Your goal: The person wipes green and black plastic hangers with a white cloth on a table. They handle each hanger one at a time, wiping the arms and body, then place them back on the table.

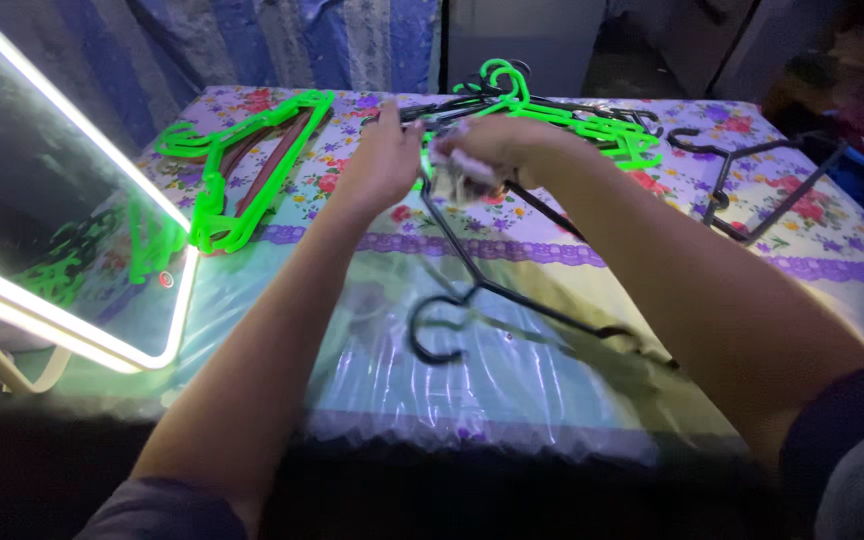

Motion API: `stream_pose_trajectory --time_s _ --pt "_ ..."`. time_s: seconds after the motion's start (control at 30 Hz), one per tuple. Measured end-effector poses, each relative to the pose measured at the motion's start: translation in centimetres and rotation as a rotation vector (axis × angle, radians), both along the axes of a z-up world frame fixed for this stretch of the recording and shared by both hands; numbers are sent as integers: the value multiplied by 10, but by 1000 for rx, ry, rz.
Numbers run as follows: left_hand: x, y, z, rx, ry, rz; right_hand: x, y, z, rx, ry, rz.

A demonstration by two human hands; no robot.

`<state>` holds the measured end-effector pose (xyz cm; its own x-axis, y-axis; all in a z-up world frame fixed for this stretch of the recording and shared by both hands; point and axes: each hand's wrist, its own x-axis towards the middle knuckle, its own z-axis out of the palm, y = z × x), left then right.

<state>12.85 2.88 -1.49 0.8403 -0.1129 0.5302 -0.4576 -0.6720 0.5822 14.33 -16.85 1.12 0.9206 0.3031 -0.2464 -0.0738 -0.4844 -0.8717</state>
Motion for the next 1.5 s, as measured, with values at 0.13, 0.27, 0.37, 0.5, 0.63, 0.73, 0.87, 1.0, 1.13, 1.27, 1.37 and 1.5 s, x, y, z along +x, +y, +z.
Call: stream_pose_trajectory --time_s 0.13,0.27,0.37,0.5,0.63,0.73,0.87,1.0,1.13,1.27,1.37,1.5 --pt "37 25 -40 -187 37 40 -18 33 -3 -516 -551 99" --pt "46 44 -57 -690 377 -76 -36 60 -12 -417 -637 -195" --pt "42 50 -61 -627 394 64 -43 83 -19 -274 -774 -224" --pt "35 42 -72 -576 188 130 -42 110 -26 -293 -822 -218" --pt "35 40 -69 -491 82 260 -41 116 -11 -546 -802 -167" --pt "36 41 -63 -587 76 239 -52 108 3 -641 -703 -116" --pt "40 47 -63 -785 231 75 -73 87 10 -677 -607 -99" --pt "53 47 -73 -790 216 57 -85 40 -3 -735 -545 -126" --pt "64 61 -78 -479 90 189 -92 -20 -23 -883 -482 -144" --pt "63 73 -77 -684 189 180 -109 -95 -36 -1154 -662 1" --pt "55 65 -76 -723 207 142 -116 -117 -39 -932 -383 -258" --pt "42 54 -68 -787 182 92 -119 -109 -36 -860 -413 -267"
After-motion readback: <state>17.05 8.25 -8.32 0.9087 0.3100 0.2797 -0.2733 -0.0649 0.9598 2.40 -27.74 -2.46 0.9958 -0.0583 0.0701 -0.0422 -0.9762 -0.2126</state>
